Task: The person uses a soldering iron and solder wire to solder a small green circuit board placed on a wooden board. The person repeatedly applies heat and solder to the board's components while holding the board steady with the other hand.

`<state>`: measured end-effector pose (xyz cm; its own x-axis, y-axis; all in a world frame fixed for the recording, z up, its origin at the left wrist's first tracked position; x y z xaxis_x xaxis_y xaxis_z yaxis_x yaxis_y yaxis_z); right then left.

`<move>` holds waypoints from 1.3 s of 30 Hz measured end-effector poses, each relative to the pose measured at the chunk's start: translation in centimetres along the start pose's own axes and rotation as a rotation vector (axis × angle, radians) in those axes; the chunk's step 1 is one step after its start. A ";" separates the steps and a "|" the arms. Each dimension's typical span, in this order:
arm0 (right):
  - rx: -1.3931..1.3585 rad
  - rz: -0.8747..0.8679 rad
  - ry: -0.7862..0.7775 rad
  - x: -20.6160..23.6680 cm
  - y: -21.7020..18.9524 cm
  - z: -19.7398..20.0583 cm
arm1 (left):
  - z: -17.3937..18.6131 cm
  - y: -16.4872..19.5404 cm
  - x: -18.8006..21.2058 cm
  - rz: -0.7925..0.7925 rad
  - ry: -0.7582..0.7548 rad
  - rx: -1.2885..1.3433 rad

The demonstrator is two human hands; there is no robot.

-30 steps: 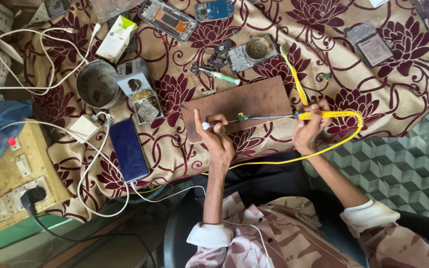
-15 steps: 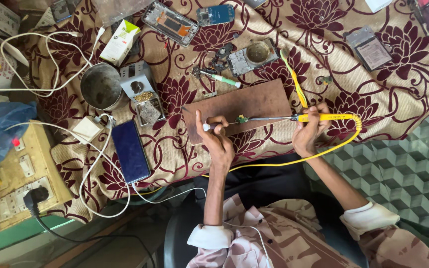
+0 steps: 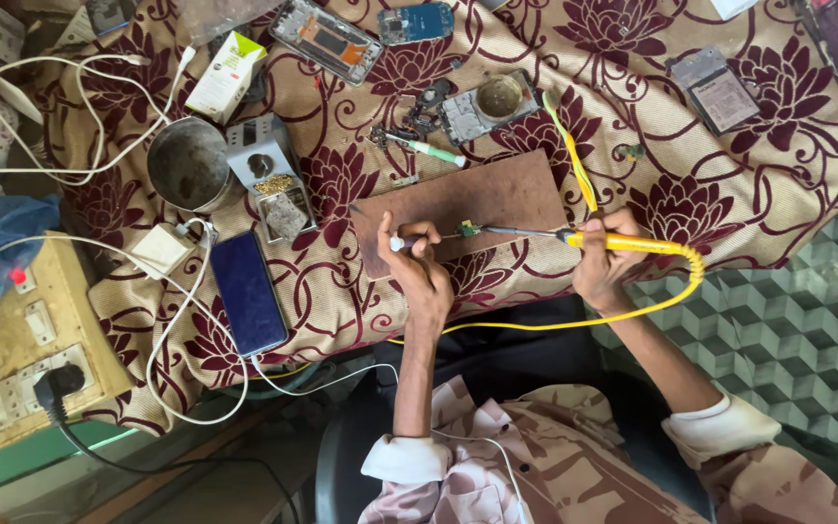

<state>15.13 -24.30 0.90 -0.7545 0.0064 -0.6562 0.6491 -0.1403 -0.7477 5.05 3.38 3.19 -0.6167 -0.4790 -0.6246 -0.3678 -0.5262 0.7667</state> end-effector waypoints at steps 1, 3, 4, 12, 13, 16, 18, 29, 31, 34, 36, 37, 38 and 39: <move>0.010 0.021 -0.007 -0.2 -0.7 -0.1 | 0.0 0.0 0.0 0.003 -0.004 -0.005; 0.022 0.066 -0.022 -0.9 -2.1 -0.5 | 0.0 0.0 0.1 0.006 -0.009 -0.022; 0.040 0.056 -0.065 -1.2 -2.6 -0.9 | 0.0 0.0 0.2 0.017 -0.012 -0.006; 0.173 0.094 -0.265 -4.4 -7.2 -3.7 | -0.1 -0.2 0.2 0.063 -0.036 0.084; 0.178 0.156 -0.290 -4.5 -8.3 -4.3 | 0.0 -0.2 0.3 0.062 -0.032 0.062; 0.196 0.269 -0.363 -5.6 -10.7 -5.5 | 0.1 0.0 0.2 0.041 -0.024 0.032; 0.182 0.223 -0.438 -6.1 -11.5 -5.9 | 0.0 -0.1 0.2 0.033 -0.022 0.024; 0.207 0.030 -0.483 -5.9 -9.4 -7.0 | -0.1 -0.8 0.2 0.045 -0.010 0.082; 0.109 -0.039 -0.365 -5.1 -7.2 -6.1 | 0.1 -0.8 0.3 0.055 -0.004 0.075; -0.238 -0.216 -0.072 -3.3 -2.6 -3.9 | 0.2 -0.7 0.2 0.071 0.008 0.085; -0.468 -0.358 0.037 -1.5 0.8 -2.8 | 0.1 -1.0 0.1 0.108 0.017 0.119; -0.522 -0.387 0.076 -0.8 2.1 -2.5 | 0.2 -0.8 -0.1 0.100 0.019 0.112; -0.572 -0.418 0.118 -0.1 3.2 -2.0 | 0.2 -0.7 -0.2 0.093 0.019 0.108; -0.620 -0.447 0.161 0.5 4.2 -1.4 | 0.2 -0.5 -0.2 0.087 0.018 0.106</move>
<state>17.63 -23.50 -2.75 -0.9645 0.0821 -0.2509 0.2584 0.4877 -0.8339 5.26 3.87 2.99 -0.6372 -0.5326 -0.5570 -0.3855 -0.4055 0.8288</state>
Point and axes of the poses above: each hand's wrist, its own x-axis away from the middle knuckle, its own z-axis out of the back of the hand, y = z × x, the point moved 10 cm from there along -x, towards the middle knuckle, and after that the axes turned 1 degree about -z, right-handed, at the moved point
